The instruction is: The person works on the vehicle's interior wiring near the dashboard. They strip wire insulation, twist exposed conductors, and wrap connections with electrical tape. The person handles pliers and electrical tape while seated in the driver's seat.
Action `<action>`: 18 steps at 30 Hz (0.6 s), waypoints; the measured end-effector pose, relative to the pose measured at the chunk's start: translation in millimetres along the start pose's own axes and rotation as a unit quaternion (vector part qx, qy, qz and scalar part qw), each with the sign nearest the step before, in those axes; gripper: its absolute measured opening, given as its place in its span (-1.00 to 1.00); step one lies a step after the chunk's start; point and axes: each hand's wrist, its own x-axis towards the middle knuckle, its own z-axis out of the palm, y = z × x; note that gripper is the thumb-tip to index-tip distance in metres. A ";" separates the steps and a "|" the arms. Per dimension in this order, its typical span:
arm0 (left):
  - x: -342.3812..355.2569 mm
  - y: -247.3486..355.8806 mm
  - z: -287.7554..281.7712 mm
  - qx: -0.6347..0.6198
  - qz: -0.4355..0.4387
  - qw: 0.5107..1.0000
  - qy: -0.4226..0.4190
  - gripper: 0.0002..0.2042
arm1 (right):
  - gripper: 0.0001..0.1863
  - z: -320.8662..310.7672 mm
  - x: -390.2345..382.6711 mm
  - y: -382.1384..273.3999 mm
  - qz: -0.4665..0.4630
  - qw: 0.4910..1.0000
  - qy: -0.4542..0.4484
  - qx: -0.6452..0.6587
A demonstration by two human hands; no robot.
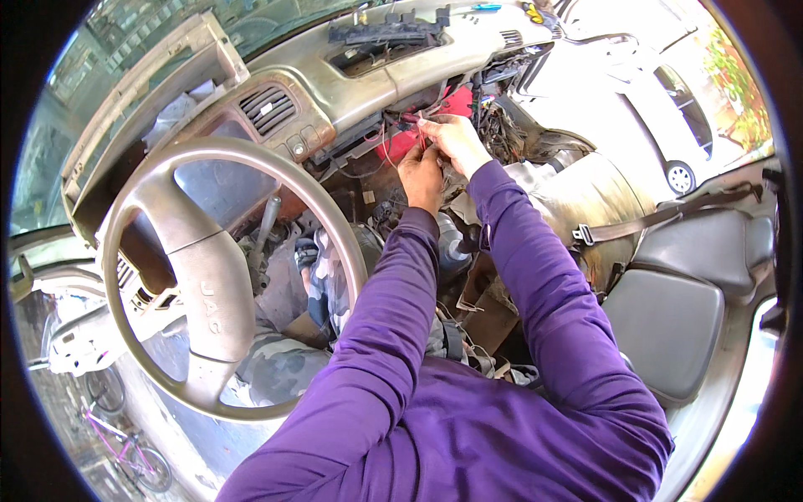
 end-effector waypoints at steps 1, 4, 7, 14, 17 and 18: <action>4.7 -2.9 -7.6 -0.036 -0.018 0.999 0.000 -0.78 | -0.75 2.3 3.1 6.4 0.001 1.000 -0.005 0.013; 14.9 8.6 -15.4 -0.107 -0.038 0.993 0.016 -0.80 | -0.79 8.6 9.5 2.1 0.059 0.998 -0.036 0.015; 22.5 13.0 -24.1 -0.125 0.020 0.992 0.016 -0.80 | -0.81 5.4 24.4 9.6 0.072 0.995 -0.060 0.025; 32.4 8.6 -40.9 -0.260 -0.038 0.962 0.067 -0.79 | -0.88 31.4 26.4 21.1 0.099 0.995 -0.013 0.015; 27.2 -0.4 -39.5 -0.324 -0.045 0.938 0.110 -0.81 | -0.84 42.5 24.1 29.2 0.082 0.996 0.017 0.024; 22.5 0.3 -35.5 -0.289 -0.039 0.948 0.130 -0.82 | -0.82 44.7 22.2 30.6 0.080 0.996 0.027 0.033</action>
